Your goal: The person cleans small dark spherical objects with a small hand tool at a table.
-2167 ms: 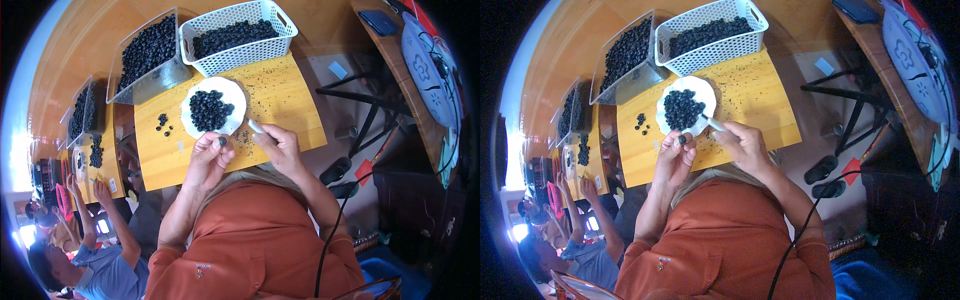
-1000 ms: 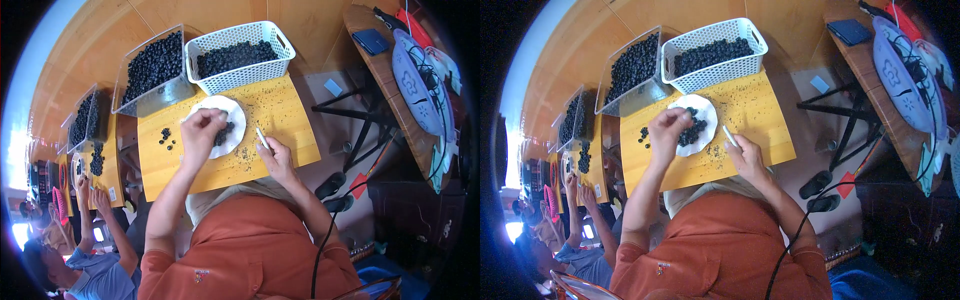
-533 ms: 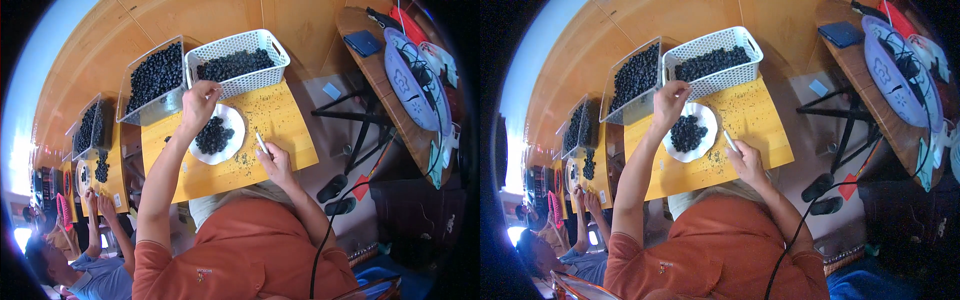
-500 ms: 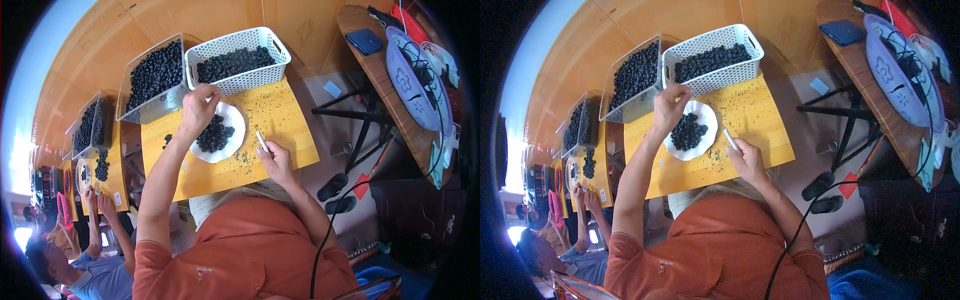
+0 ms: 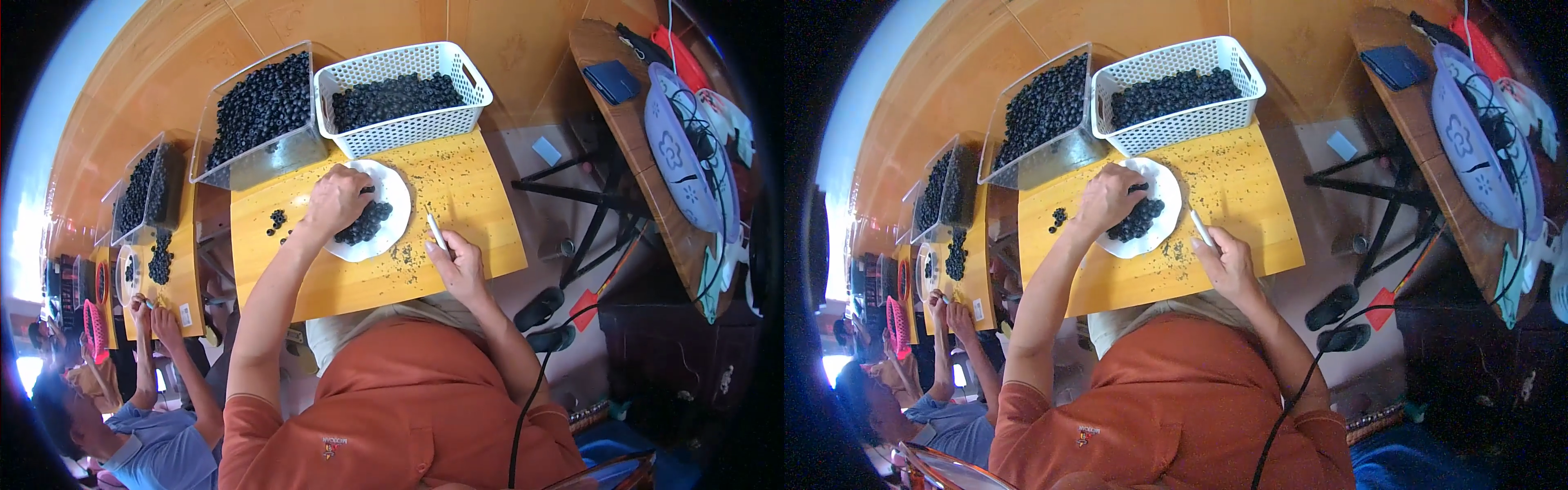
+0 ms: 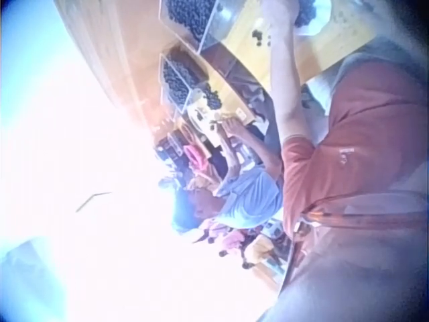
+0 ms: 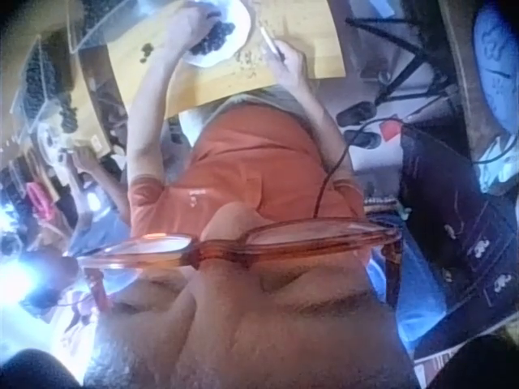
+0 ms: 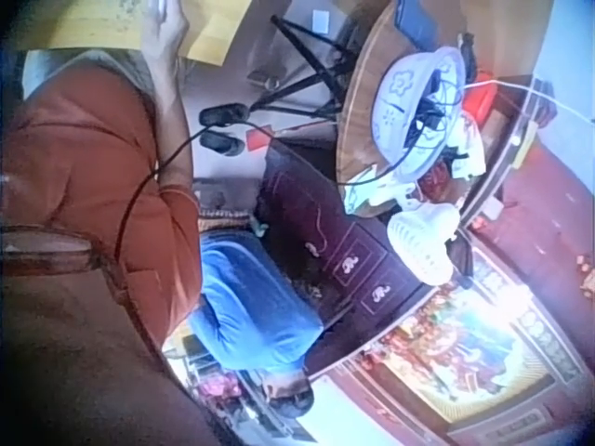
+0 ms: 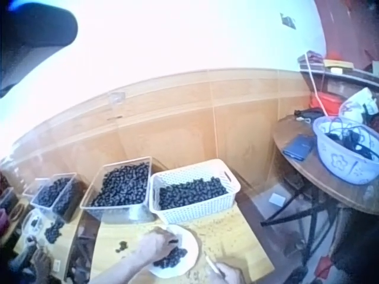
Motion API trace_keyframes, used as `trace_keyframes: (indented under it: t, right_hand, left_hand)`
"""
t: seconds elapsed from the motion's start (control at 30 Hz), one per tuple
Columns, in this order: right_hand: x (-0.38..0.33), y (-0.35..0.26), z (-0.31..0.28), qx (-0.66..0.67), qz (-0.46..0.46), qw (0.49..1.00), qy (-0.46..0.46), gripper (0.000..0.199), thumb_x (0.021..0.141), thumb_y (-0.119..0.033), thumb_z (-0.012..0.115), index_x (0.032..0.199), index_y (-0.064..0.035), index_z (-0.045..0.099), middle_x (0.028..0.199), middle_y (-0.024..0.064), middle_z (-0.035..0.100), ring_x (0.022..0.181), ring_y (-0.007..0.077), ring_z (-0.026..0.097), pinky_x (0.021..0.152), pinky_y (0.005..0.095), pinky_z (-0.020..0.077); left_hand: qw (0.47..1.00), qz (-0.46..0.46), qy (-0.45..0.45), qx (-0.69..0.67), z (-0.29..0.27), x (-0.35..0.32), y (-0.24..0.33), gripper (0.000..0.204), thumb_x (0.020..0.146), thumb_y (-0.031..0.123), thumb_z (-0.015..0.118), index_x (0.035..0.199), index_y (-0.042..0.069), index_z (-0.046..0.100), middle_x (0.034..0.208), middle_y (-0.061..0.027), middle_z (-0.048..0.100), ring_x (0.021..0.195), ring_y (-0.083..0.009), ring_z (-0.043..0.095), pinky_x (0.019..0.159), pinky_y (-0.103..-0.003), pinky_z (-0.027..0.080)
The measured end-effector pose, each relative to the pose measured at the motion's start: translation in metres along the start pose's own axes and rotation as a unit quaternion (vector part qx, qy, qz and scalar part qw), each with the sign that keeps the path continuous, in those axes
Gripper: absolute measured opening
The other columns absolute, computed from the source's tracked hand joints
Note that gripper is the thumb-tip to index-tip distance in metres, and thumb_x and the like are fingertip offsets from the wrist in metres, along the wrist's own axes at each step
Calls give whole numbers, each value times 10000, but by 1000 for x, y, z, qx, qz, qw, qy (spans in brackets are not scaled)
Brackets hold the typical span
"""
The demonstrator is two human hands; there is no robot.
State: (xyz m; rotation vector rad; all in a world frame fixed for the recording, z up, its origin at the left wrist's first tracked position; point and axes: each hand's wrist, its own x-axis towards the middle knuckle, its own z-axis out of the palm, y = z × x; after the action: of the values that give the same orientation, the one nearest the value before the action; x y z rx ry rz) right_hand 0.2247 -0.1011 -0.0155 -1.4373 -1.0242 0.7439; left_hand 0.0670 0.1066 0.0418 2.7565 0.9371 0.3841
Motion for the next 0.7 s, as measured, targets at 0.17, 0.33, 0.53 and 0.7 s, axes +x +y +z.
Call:
trace_keyframes:
  t: [0.17, 0.33, 0.53, 0.7]
  right_hand:
    - [0, -3, -1, -8, 5, 1000, -1, 203, 934, -175, 631, 867, 12, 587, 596, -9, 425, 569, 58, 379, 481, 284, 317]
    - [0, -9, 0, 3, 11, 1000, -1, 196, 933, -169, 626, 871, 12, 588, 602, -3, 432, 573, 59, 388, 486, 279, 330]
    - [0, -7, -2, -4, 13, 1000, -13, 189, 932, -160, 621, 854, 8, 587, 591, -8, 412, 574, 55, 372, 479, 281, 311]
    - [-1, -4, -2, 1, 9, 1000, -10, 196, 928, -158, 628, 830, 3, 576, 588, -17, 400, 568, 56, 361, 475, 281, 300]
  left_hand:
    - [1000, -4, -9, 11, 7, 4, 3, 162, 774, 160, 699, 911, 80, 732, 925, -143, 691, 945, -319, 634, 835, -416, 526]
    - [1000, 15, -16, 5, 6, 5, 6, 148, 789, 139, 672, 907, 71, 730, 929, -149, 688, 924, -327, 640, 824, -421, 527]
    - [978, -35, 39, -201, 1, -9, 17, 159, 783, 53, 706, 939, 31, 716, 936, -137, 682, 810, -267, 681, 758, -348, 556]
    - [920, -85, 60, -378, 3, -31, 23, 181, 787, -24, 746, 962, -4, 704, 900, -70, 675, 790, -138, 676, 713, -249, 554]
